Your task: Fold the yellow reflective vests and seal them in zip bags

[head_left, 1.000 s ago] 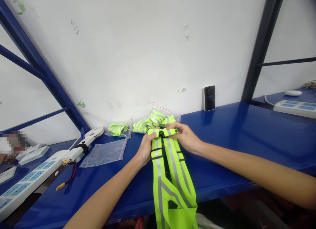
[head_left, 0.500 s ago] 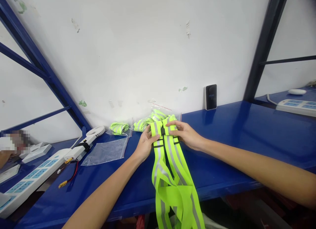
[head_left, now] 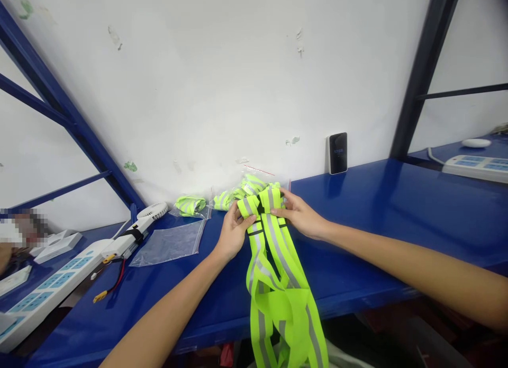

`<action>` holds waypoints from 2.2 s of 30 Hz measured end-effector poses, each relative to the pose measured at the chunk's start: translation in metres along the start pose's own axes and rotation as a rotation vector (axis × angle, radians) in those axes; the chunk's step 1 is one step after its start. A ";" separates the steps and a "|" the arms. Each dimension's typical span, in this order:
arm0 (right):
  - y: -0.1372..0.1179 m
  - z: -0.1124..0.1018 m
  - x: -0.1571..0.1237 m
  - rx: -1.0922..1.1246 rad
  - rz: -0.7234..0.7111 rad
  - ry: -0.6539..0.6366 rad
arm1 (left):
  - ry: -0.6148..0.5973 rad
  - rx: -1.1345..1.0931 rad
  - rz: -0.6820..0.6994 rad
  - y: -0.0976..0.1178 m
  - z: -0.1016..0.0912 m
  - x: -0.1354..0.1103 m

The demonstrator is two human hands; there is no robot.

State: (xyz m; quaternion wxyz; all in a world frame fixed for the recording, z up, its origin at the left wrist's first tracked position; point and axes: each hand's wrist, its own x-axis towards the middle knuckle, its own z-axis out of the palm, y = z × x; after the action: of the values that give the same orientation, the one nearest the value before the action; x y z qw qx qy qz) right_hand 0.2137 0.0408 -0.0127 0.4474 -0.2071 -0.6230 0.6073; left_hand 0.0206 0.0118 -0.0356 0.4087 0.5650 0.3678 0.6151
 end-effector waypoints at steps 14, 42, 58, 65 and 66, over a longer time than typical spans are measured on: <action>-0.012 0.009 -0.007 0.209 0.272 -0.028 | 0.092 0.227 0.160 -0.002 -0.008 0.007; -0.009 0.006 -0.002 0.384 0.338 -0.149 | 0.127 0.418 0.498 0.025 -0.004 -0.002; -0.012 0.014 -0.005 0.274 0.108 -0.011 | 0.122 -0.197 -0.030 0.027 0.008 0.005; -0.006 0.003 -0.004 0.083 -0.031 -0.001 | -0.088 -0.157 -0.041 0.031 0.008 -0.003; -0.005 0.002 -0.004 0.020 -0.072 -0.004 | -0.077 -0.111 -0.032 0.028 0.008 -0.003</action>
State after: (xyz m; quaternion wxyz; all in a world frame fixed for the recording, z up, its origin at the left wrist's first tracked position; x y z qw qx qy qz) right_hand 0.2156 0.0358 -0.0085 0.4698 -0.1788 -0.6247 0.5976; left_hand 0.0260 -0.0019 -0.0101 0.4634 0.5587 0.3260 0.6057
